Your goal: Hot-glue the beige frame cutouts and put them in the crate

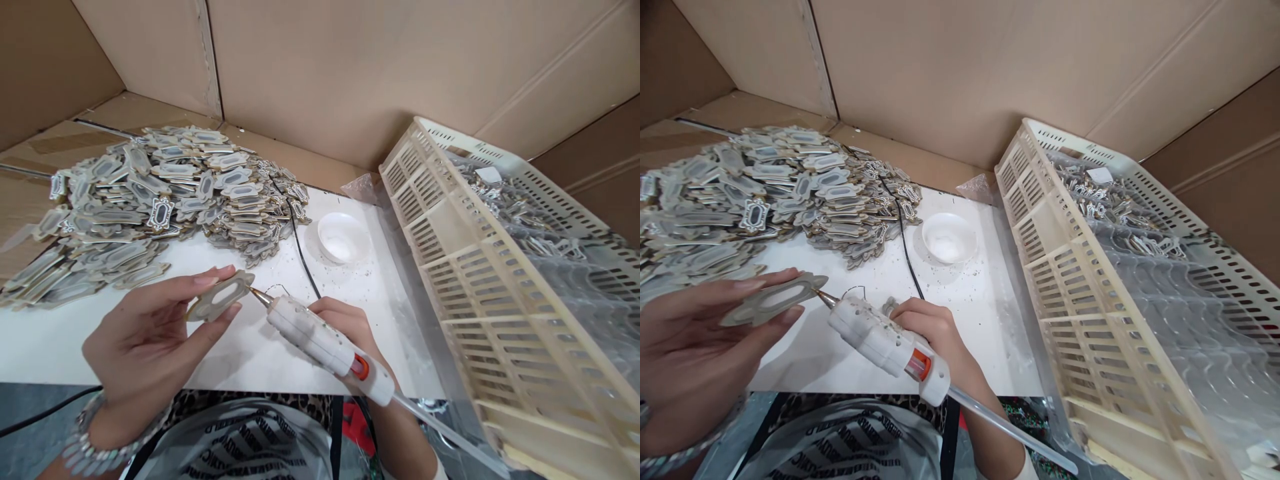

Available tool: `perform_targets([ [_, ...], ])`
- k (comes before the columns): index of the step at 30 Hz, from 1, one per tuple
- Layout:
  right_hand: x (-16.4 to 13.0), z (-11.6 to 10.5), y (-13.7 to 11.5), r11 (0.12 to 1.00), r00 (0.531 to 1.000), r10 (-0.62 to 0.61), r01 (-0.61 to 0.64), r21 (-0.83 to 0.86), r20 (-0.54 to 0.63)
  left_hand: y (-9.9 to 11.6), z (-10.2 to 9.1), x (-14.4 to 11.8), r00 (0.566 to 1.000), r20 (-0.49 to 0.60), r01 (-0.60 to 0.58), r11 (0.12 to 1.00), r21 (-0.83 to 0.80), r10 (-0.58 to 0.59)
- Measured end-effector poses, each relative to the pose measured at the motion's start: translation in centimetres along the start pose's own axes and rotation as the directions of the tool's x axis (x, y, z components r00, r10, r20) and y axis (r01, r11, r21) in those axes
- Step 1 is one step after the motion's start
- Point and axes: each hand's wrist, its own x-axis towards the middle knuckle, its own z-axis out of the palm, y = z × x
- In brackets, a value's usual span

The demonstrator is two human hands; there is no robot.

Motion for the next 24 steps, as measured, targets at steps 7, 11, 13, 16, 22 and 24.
perform_targets([
  [7,0.1,0.0,0.0,0.999,1.0,-0.017,0.017,-0.042,0.012,-0.8,-0.2,0.0,0.997,0.012,-0.072,0.997,-0.002,0.072],
  [11,0.1,0.0,0.3,0.999,1.0,-0.016,0.017,-0.036,0.019,-1.4,-0.4,-0.1,0.995,0.032,-0.096,0.995,0.026,0.095],
  [13,0.0,0.0,0.6,0.999,1.0,-0.007,0.008,-0.041,0.021,-1.5,-0.5,-0.1,0.994,0.046,-0.102,0.994,0.037,0.101],
  [16,-0.1,0.0,0.8,0.999,1.0,-0.01,0.011,-0.042,0.024,-1.7,-0.8,-0.1,0.992,0.073,-0.104,0.994,0.043,0.101],
  [22,0.0,0.1,0.7,0.998,0.999,0.009,-0.007,-0.067,0.03,-1.9,-0.9,-0.1,0.991,0.086,-0.111,0.993,0.049,0.106],
  [24,0.0,0.0,0.6,0.997,0.999,0.006,-0.003,-0.073,0.034,-1.9,-0.9,-0.1,0.99,0.091,-0.109,0.993,0.051,0.105],
])
